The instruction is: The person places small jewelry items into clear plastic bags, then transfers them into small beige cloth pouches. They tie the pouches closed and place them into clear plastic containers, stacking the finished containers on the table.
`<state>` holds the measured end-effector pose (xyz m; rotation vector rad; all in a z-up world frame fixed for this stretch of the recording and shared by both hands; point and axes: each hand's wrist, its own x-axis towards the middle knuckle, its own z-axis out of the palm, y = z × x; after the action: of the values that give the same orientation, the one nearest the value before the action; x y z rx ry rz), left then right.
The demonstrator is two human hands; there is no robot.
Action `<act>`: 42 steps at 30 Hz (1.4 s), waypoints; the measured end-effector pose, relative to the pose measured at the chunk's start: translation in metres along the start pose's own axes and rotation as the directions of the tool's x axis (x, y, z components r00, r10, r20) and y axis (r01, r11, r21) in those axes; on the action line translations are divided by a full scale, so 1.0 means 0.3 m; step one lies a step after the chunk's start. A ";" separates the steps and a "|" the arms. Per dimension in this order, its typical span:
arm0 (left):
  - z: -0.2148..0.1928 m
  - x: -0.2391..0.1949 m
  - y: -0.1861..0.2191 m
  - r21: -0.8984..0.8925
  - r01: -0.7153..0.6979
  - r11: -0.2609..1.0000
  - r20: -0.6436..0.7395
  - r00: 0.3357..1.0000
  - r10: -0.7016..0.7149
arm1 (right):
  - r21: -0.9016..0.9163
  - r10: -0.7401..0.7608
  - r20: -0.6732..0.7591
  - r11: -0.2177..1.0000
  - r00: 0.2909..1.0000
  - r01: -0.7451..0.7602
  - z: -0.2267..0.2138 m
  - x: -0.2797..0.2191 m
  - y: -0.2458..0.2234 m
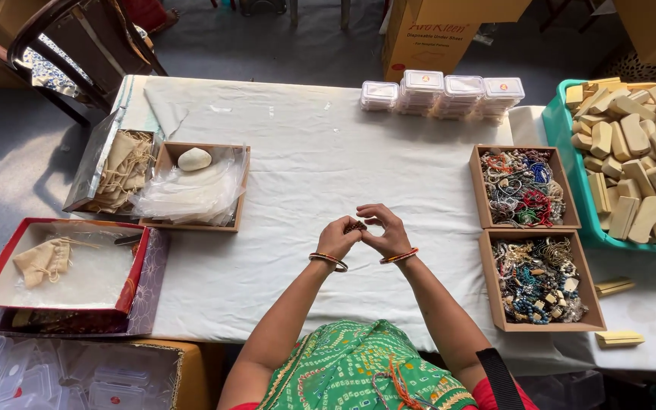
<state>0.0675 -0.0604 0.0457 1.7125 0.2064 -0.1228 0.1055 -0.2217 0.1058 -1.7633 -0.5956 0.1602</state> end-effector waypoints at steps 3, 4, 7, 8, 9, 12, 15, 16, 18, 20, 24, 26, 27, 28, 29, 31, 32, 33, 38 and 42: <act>-0.016 0.002 -0.037 -0.380 0.130 0.916 0.130 0.988 -0.086 | 0.338 0.132 0.166 0.923 0.977 -0.183 -0.005 -0.011 0.058; -0.015 0.000 -0.047 -0.381 0.133 0.915 0.125 0.988 -0.092 | 0.340 0.134 0.173 0.921 0.976 -0.187 -0.002 -0.015 0.090; 0.001 -0.025 -0.060 -0.383 0.151 0.911 0.074 0.988 -0.132 | 0.425 0.171 0.255 0.865 0.952 -0.269 0.019 -0.039 0.196; 0.010 -0.043 -0.049 -0.171 0.088 0.981 -0.024 0.995 -0.093 | 0.441 0.148 0.219 0.867 0.964 -0.233 0.036 -0.043 0.234; 0.016 -0.064 -0.039 0.056 0.045 0.997 -0.108 0.993 -0.038 | 0.456 0.125 0.183 0.868 0.975 -0.197 0.058 -0.049 0.270; 0.062 -0.080 -0.057 0.519 -0.009 0.855 -0.227 0.963 0.148 | 0.484 0.062 0.088 0.870 0.994 -0.098 0.117 -0.063 0.291; 0.034 -0.110 -0.030 0.628 -0.053 0.776 -0.284 0.913 0.292 | 0.397 0.000 -0.001 0.918 1.000 0.000 0.153 -0.072 0.276; 0.025 -0.091 -0.085 0.627 -0.052 0.778 -0.286 0.913 0.292 | 0.397 -0.001 0.002 0.918 1.000 0.000 0.162 -0.068 0.267; 0.014 -0.054 -0.194 0.620 -0.127 0.774 -0.252 0.902 0.350 | 0.304 -0.026 -0.016 0.952 1.000 0.029 0.174 -0.068 0.249; -0.053 -0.082 -0.086 0.560 -0.055 0.827 -0.196 0.961 0.196 | 0.257 0.027 -0.006 0.966 1.000 -0.025 0.185 -0.069 0.266; -0.268 -0.075 0.065 0.417 0.128 0.900 -0.222 0.974 -0.036 | 0.259 0.249 0.008 0.935 0.969 -0.242 0.206 -0.078 0.345; -0.434 0.001 0.003 0.576 0.028 0.817 -0.353 0.910 0.218 | 0.312 0.302 0.011 0.904 0.953 -0.291 0.197 -0.100 0.363; -0.516 0.040 -0.027 0.725 -0.024 0.688 -0.421 0.776 0.470 | 0.365 0.354 0.022 0.868 0.935 -0.337 0.191 -0.112 0.371; -0.598 0.076 -0.054 0.725 -0.031 0.688 -0.416 0.776 0.474 | 0.364 0.353 0.014 0.870 0.936 -0.333 0.186 -0.127 0.371; -0.680 0.113 -0.079 0.770 0.081 0.633 -0.463 0.754 0.467 | 0.360 0.381 0.000 0.863 0.924 -0.356 0.182 -0.143 0.370; -0.817 0.164 -0.105 0.801 0.184 0.569 -0.503 0.722 0.475 | 0.356 0.401 -0.024 0.859 0.916 -0.367 0.172 -0.157 0.362; -0.870 0.174 -0.110 0.820 0.218 0.530 -0.497 0.731 0.468 | 0.357 0.416 -0.049 0.856 0.908 -0.374 0.167 -0.164 0.356; -0.922 0.185 -0.115 0.836 0.251 0.489 -0.491 0.739 0.461 | 0.358 0.432 -0.074 0.853 0.899 -0.380 0.162 -0.171 0.350; -1.044 0.288 -0.252 0.837 0.362 0.411 -0.523 0.749 0.405 | 0.342 0.451 -0.160 0.860 0.878 -0.379 0.099 -0.202 0.327; -1.112 0.252 -0.238 0.662 0.452 0.599 -0.677 0.704 0.217 | 0.335 0.468 -0.197 0.858 0.862 -0.389 0.074 -0.224 0.331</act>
<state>0.1146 0.2843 0.0122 2.6113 1.0018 0.4415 0.0692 -0.2500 -0.0070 -1.5747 0.0381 0.2949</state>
